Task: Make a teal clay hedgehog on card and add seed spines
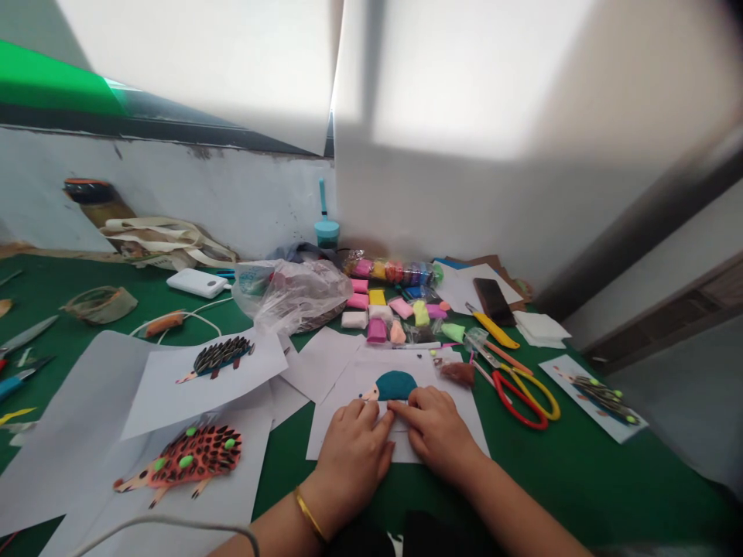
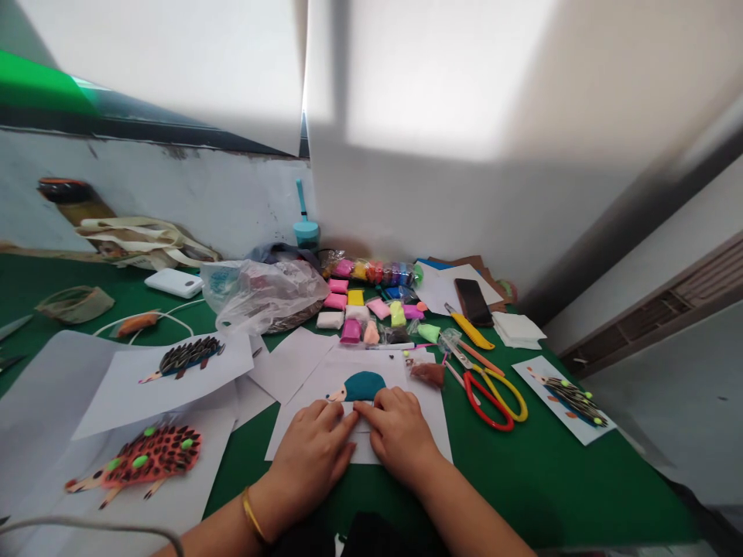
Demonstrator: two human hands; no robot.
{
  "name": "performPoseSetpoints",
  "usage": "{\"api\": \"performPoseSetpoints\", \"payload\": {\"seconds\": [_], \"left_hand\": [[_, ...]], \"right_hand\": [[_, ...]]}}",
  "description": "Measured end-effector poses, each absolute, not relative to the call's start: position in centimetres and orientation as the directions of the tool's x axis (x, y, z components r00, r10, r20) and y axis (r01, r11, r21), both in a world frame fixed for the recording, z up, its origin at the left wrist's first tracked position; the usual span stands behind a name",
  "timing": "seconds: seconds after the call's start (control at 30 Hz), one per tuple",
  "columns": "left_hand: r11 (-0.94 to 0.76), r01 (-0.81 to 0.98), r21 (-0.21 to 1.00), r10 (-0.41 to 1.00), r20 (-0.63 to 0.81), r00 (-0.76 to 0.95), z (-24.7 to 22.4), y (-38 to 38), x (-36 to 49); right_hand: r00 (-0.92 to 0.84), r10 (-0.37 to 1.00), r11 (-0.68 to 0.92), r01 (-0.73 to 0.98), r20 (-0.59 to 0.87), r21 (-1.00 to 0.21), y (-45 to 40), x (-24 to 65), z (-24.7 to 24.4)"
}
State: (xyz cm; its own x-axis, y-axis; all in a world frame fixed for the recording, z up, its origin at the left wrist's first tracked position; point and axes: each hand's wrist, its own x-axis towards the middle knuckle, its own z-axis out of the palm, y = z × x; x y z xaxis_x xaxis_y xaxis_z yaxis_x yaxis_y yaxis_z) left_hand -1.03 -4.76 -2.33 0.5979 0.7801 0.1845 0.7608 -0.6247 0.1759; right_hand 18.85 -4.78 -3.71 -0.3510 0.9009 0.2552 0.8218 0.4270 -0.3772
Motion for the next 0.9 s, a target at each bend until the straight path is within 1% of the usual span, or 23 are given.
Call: {"api": "performPoseSetpoints", "payload": {"seconds": [0.13, 0.3, 0.4, 0.5, 0.6, 0.67, 0.8, 0.9], "left_hand": [[-0.632, 0.759, 0.158, 0.773, 0.204, 0.601, -2.5, -4.7, -1.0], [-0.626, 0.765, 0.149, 0.777, 0.201, 0.597, -2.5, -4.8, -1.2], [-0.628, 0.762, 0.156, 0.776, 0.189, 0.601, -2.5, -4.8, -1.2], [-0.633, 0.755, 0.169, 0.773, 0.182, 0.608, -2.4, -4.7, -1.2], [-0.633, 0.754, 0.176, 0.774, 0.171, 0.61, -2.2, -4.6, -1.2], [-0.631, 0.754, 0.184, 0.776, 0.169, 0.608, -2.0, -4.5, -1.2], [-0.626, 0.752, 0.205, 0.78, 0.161, 0.605, -1.9, -4.6, -1.3], [-0.628, 0.751, 0.206, 0.778, 0.152, 0.609, -2.0, -4.6, -1.4]], "right_hand": [[-0.317, 0.898, 0.426, 0.804, 0.306, -0.414, -4.8, 19.1, -3.9], [-0.303, 0.888, 0.436, 0.794, 0.346, -0.423, -4.6, 19.6, -4.2], [-0.257, 0.872, 0.425, 0.82, 0.417, -0.384, -3.7, 20.9, -4.0], [-0.164, 0.875, 0.321, 0.9, 0.456, -0.293, -2.1, 22.9, -2.9], [-0.096, 0.917, 0.179, 0.966, 0.386, -0.186, -0.3, 24.6, -1.3], [-0.058, 0.936, 0.111, 0.984, 0.348, -0.137, 0.7, 25.3, -0.6], [-0.046, 0.973, 0.069, 0.993, 0.227, -0.095, 1.6, 26.3, -0.9], [-0.016, 0.986, 0.033, 0.995, 0.167, -0.097, 1.4, 27.0, -2.0]]}}
